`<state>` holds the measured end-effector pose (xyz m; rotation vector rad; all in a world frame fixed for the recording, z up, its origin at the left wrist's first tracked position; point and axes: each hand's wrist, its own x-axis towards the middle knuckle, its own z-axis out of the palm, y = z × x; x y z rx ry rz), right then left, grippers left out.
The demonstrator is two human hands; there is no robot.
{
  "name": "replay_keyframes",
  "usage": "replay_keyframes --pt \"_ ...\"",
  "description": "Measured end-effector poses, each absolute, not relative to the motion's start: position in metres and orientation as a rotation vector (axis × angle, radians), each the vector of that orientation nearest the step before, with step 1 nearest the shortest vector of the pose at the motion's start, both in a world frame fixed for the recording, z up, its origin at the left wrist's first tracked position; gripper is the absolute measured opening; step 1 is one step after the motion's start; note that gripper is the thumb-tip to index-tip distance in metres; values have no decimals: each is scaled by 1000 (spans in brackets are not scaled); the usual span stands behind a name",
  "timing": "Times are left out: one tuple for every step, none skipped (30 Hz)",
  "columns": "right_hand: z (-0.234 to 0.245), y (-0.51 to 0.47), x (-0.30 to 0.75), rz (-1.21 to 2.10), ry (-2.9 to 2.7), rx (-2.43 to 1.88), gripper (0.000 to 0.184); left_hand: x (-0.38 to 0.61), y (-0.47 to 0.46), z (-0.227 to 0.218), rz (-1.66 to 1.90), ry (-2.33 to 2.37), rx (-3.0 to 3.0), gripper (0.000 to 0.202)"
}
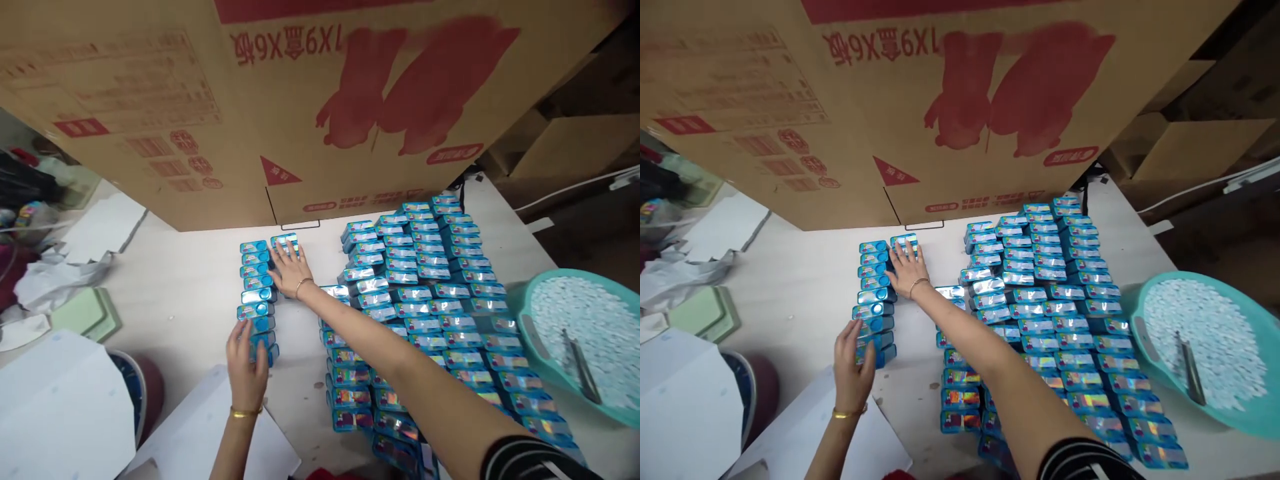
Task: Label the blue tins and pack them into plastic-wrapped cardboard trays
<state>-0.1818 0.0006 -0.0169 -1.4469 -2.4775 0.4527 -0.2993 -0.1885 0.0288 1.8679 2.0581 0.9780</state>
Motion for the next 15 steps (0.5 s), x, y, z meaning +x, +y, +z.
replay_keyframes --pt "-19 0 -179 447 -2482 -1445 61 -304 -193 29 967 2082 1848 48" --pt "-20 0 -175 445 -2492 -1445 60 -307 -199 30 952 2101 1834 47" --pt "-20 1 -171 446 -2503 -1451 60 -309 -204 32 934 2112 1828 47" --pt "-20 2 -165 447 -2512 -1464 59 -311 -209 33 913 2116 1828 47" --pt "-19 3 -160 447 -2520 -1485 59 -313 -214 35 892 2113 1839 46" --pt "-18 5 -154 443 -2525 -1512 59 -315 -220 37 878 2111 1858 46" --pt "-18 6 -147 432 -2527 -1545 59 -318 -225 40 867 2116 1875 46" --pt "-18 7 -140 411 -2525 -1580 59 -322 -231 42 858 2129 1887 46" --pt "-18 9 -133 384 -2520 -1616 60 -329 -237 43 848 2150 1894 45" --pt "-18 10 -125 355 -2517 -1652 60 -338 -244 44 834 2179 1893 44" --pt "-18 11 -117 328 -2519 -1684 60 -348 -252 45 812 2214 1885 44" --pt "-19 12 -109 304 -2525 -1715 60 -361 -260 44 778 2255 1871 44" --pt "-19 13 -101 287 -2536 -1746 60 -375 -268 43 729 2296 1851 45" --pt "-20 13 -93 274 -2554 -1775 60 -389 -277 41 663 2329 1825 47" --pt "-20 14 -86 256 -2567 -1810 60 -404 -286 39 577 2353 1790 51"
